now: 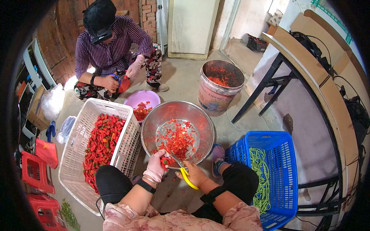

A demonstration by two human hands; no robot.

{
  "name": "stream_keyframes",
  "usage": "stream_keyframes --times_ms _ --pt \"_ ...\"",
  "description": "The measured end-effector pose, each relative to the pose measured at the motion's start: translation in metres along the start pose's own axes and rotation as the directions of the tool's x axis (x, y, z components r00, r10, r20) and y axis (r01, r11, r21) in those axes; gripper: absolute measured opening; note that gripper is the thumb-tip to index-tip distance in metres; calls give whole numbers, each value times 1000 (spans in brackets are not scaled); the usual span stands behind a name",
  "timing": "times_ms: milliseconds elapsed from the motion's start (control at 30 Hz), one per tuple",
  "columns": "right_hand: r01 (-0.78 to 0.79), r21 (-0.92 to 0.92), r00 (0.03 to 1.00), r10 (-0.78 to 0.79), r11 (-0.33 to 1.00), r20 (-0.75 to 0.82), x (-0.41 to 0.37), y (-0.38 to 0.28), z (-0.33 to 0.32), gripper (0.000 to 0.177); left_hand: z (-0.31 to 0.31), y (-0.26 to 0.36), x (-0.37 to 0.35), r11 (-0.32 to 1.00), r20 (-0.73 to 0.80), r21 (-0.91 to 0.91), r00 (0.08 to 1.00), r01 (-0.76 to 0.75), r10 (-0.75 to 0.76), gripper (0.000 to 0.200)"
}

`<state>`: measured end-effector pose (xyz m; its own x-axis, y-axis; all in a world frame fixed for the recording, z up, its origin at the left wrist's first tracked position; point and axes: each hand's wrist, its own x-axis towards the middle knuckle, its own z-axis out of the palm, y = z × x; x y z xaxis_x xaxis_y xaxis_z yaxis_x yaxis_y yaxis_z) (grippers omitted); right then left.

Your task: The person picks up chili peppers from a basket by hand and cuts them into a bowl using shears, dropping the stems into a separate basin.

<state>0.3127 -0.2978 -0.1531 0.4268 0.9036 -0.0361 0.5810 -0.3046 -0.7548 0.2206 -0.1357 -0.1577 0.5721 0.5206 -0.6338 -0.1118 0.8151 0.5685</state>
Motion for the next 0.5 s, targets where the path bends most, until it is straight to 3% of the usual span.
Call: stream_keyframes --times_ms 133,200,333,400,500 --pt "-26 -6 1000 26 1000 11 1 -7 -6 51 5 -2 -7 1000 -28 8 999 -18 19 9" --pt "-147 13 987 146 989 67 1 -13 -10 50 3 -4 -5 1000 -32 16 999 -24 25 9" --pt "-124 9 991 124 992 53 0 -6 -7 48 2 -5 -4 998 -23 20 998 -57 58 9" --pt "-38 82 999 38 996 -2 0 -4 -6 47 3 -5 -4 994 -35 56 995 -89 91 9" --pt "-134 111 990 127 985 69 1 -4 -8 47 3 -5 -4 985 -64 86 986 -151 157 9"
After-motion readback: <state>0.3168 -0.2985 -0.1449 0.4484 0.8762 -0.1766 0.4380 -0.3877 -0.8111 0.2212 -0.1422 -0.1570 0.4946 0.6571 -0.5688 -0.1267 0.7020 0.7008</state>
